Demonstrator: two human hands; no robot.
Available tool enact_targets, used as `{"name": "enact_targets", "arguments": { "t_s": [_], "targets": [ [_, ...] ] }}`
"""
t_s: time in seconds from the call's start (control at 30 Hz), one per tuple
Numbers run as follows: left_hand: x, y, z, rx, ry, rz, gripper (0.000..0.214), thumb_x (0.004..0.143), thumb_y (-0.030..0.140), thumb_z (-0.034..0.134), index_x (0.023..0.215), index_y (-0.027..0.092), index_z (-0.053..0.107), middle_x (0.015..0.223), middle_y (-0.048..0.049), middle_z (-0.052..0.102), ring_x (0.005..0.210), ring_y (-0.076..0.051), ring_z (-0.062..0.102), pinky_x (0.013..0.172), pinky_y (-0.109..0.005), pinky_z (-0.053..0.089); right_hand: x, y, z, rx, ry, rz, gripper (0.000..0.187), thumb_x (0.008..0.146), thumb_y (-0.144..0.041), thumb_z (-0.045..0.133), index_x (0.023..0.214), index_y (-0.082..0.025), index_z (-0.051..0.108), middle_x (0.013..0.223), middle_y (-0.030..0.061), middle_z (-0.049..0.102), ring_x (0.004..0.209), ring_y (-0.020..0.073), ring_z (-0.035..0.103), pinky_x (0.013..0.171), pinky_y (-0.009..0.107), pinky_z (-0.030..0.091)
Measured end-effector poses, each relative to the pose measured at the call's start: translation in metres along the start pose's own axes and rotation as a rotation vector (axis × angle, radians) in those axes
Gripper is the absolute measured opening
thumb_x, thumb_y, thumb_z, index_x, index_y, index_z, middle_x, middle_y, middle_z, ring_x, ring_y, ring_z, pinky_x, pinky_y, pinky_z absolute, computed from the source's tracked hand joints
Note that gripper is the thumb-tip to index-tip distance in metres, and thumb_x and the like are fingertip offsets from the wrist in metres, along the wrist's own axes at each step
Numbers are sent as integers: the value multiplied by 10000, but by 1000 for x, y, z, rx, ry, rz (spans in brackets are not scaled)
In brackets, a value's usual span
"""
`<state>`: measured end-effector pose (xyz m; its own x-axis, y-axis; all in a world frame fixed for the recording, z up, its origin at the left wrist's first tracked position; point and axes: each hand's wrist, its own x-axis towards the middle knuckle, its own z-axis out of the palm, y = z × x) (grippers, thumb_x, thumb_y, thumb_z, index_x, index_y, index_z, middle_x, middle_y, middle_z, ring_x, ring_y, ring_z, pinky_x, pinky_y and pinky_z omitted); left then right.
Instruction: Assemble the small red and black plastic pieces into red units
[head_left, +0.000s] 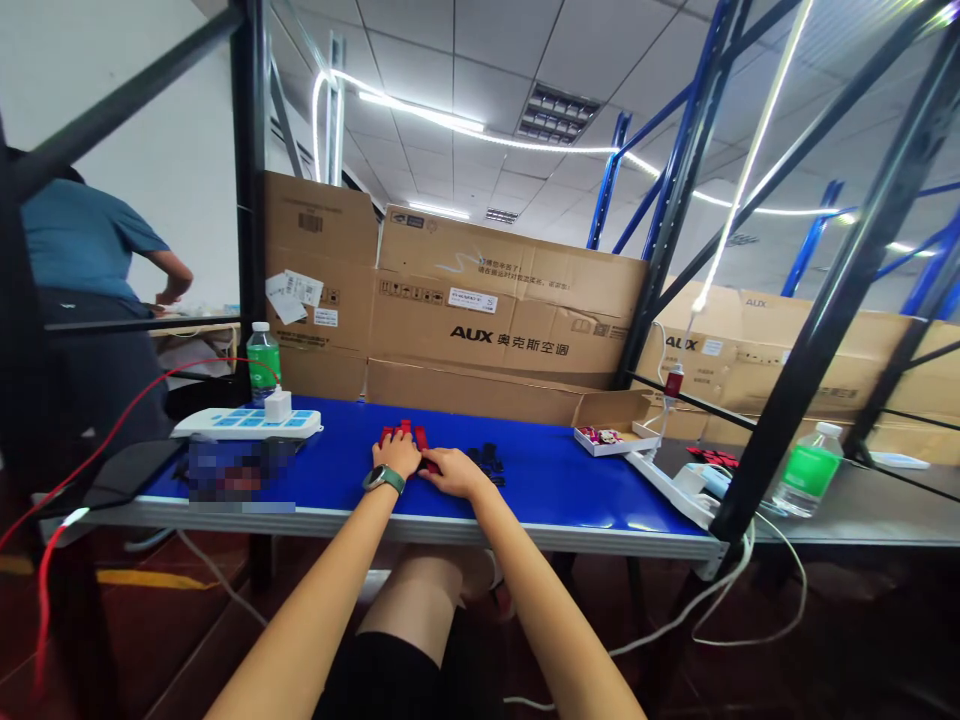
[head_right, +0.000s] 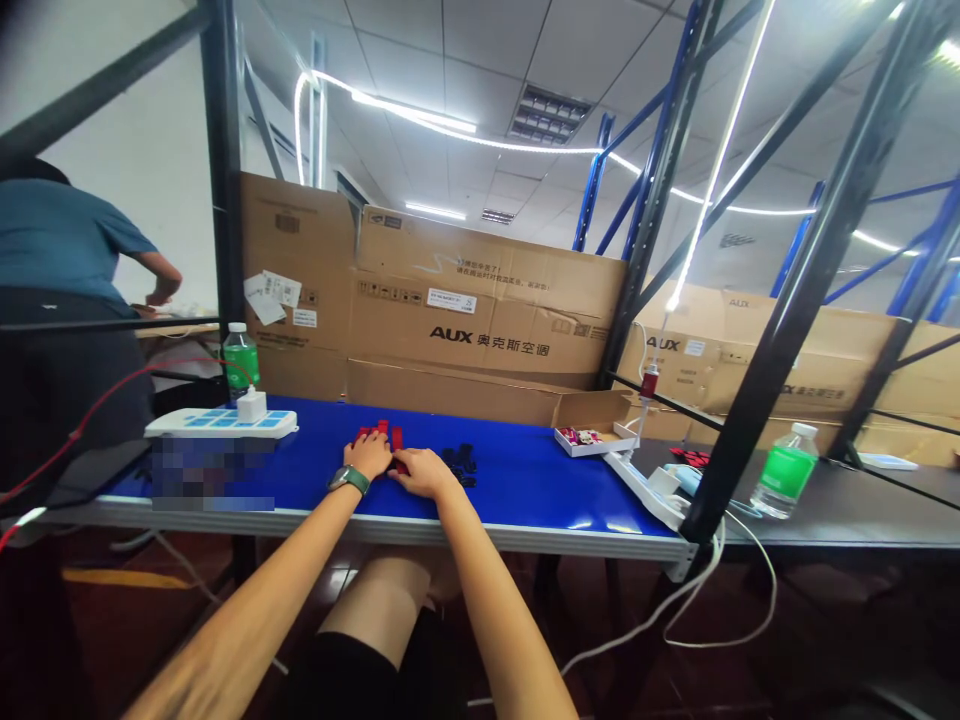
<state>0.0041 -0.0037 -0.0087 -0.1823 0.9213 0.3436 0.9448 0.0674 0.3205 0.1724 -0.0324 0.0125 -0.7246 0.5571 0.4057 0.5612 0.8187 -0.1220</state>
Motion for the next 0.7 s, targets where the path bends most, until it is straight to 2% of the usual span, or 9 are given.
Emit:
{"name": "enact_targets", "arguments": {
  "t_s": [0.1,0.17,0.27,0.33,0.4,0.47,0.57,0.63,0.7],
  "targets": [
    [3,-1,1,-30,-5,-7,453,954,330,332,1249,231,662,1468,-111,533,1353,-324,455,1080,-539,341,-3,1,2,19,-66,7,550,973,-511,509,1434,-212,486,1459,133,530,1363,267,484,1126,447,349],
    [4,0,1,-54,-28,-11,500,969,386,293,1326,252,617,1520,-98,476,1393,-322,416,1107,-565,309,-4,1,4,28,-112,28,584,1005,-516,420,1500,-207,398,1541,142,421,1442,261,379,1176,505,266],
    [4,1,-1,-74,-118,20,536,979,463,240,1423,356,520,1612,-25,329,1466,-335,307,1133,-659,210,-3,0,5,21,-168,48,558,1030,-429,348,1533,-187,343,1587,140,334,1482,236,302,1209,516,189],
    [5,1,-3,-77,-189,35,546,981,497,201,1416,404,518,1622,11,299,1488,-342,257,1133,-699,160,-3,-2,3,2,-166,48,540,1017,-334,352,1538,-194,336,1596,117,324,1486,212,291,1218,494,175],
    [5,1,-4,-78,-225,33,567,979,517,170,1413,413,520,1619,19,304,1498,-341,232,1137,-706,143,-3,-5,-1,-42,-109,76,563,975,-249,391,1535,-212,348,1587,93,355,1480,198,300,1221,472,168],
    [6,1,-2,-63,-222,47,569,970,540,192,1431,409,498,1621,17,299,1502,-345,217,1135,-713,140,-5,-7,-6,-129,40,226,572,950,-238,431,1520,-217,387,1575,101,377,1487,233,279,1218,498,135],
    [6,-1,3,-22,-200,85,563,943,566,292,1441,390,487,1630,-6,278,1504,-365,199,1120,-730,138,-12,-6,-10,-256,262,614,602,958,-448,476,1510,-215,422,1612,155,276,1509,388,126,1157,662,29],
    [7,-1,6,-15,-194,94,558,934,556,334,1440,380,490,1628,-25,283,1501,-374,203,1115,-735,136,-17,-1,-10,-263,239,824,717,924,-622,471,1519,-228,409,1636,180,182,1488,481,63,1070,768,-9],
    [9,-2,8,-17,-194,101,544,934,534,349,1432,375,500,1624,-36,294,1496,-377,215,1114,-734,130,-20,6,-8,-212,118,945,756,908,-697,423,1521,-255,400,1633,198,172,1464,519,103,994,831,8]
  ]
}}
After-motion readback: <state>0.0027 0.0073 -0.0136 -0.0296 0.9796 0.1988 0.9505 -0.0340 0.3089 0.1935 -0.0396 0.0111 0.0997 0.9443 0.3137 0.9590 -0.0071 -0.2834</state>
